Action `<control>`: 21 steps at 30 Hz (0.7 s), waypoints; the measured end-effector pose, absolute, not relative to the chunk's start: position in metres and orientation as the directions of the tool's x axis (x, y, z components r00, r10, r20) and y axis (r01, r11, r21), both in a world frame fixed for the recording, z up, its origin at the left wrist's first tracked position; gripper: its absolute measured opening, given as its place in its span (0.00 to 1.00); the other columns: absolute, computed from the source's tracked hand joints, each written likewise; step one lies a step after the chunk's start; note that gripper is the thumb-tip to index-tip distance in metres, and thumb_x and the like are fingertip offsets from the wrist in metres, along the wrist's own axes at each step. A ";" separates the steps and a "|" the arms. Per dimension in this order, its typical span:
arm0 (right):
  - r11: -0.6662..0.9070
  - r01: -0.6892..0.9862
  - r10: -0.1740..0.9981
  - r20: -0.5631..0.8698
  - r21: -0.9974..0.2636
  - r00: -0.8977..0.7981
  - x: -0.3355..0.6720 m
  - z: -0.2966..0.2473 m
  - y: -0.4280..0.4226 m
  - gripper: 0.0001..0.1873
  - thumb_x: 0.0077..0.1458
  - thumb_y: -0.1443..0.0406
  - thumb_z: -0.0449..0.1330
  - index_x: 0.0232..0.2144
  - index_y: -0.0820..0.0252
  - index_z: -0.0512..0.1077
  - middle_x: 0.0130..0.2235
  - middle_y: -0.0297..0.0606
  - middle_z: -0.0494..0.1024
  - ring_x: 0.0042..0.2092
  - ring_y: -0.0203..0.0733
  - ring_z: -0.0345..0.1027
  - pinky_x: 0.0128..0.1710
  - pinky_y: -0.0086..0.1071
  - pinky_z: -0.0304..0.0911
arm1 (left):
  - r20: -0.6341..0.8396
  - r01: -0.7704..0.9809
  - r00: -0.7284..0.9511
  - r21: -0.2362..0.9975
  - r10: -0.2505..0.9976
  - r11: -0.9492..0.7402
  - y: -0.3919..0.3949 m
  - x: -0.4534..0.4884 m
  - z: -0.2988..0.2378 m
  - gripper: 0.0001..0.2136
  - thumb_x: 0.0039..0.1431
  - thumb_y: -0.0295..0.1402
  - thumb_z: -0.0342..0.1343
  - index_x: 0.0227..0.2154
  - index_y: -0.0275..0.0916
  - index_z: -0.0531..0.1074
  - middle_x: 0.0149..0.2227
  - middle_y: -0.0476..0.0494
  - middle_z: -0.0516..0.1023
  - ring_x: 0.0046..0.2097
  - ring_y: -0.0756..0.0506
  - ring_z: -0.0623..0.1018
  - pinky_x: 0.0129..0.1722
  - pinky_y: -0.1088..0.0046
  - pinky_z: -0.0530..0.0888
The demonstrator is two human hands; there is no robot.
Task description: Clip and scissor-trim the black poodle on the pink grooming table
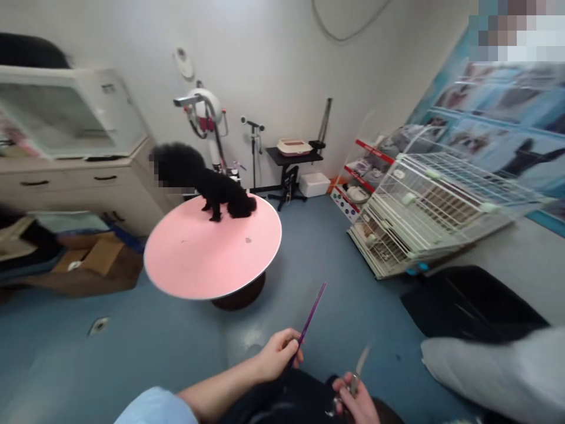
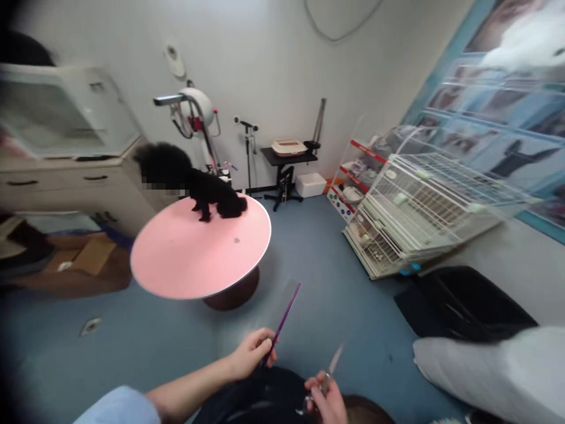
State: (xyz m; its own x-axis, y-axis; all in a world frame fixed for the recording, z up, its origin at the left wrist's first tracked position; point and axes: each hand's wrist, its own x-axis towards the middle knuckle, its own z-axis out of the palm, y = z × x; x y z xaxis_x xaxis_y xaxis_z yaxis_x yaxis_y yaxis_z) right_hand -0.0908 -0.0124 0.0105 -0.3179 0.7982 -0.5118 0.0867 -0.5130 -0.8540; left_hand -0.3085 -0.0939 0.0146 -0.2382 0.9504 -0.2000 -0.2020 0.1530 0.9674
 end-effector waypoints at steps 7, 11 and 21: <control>-0.277 0.064 0.867 -0.278 -0.959 -0.414 -0.149 0.087 -0.061 0.19 0.45 0.49 0.67 0.31 0.58 0.74 0.31 0.35 0.76 0.34 0.42 0.69 0.36 0.35 0.65 | -0.235 0.006 -0.235 0.970 0.943 0.244 -0.107 -0.269 0.054 0.32 0.61 0.59 0.38 0.46 0.36 0.73 0.58 0.33 0.69 0.62 0.39 0.66 0.66 0.56 0.57; -0.269 0.181 0.949 -0.293 -0.946 -0.120 -0.104 0.080 -0.046 0.22 0.50 0.46 0.60 0.27 0.59 0.73 0.28 0.36 0.77 0.33 0.42 0.70 0.36 0.34 0.66 | -0.254 0.082 0.032 0.965 0.967 0.251 -0.065 -0.235 0.053 0.34 0.61 0.58 0.40 0.56 0.34 0.64 0.60 0.31 0.67 0.62 0.40 0.68 0.66 0.57 0.58; -0.748 0.394 0.635 -0.402 -0.534 0.660 0.177 0.026 -0.031 0.13 0.57 0.58 0.56 0.29 0.62 0.73 0.28 0.40 0.78 0.32 0.46 0.74 0.34 0.35 0.66 | -0.613 0.413 0.059 0.734 0.788 0.540 0.017 -0.261 -0.037 0.33 0.40 0.62 0.49 0.41 0.40 0.72 0.42 0.38 0.79 0.46 0.35 0.80 0.43 0.61 0.77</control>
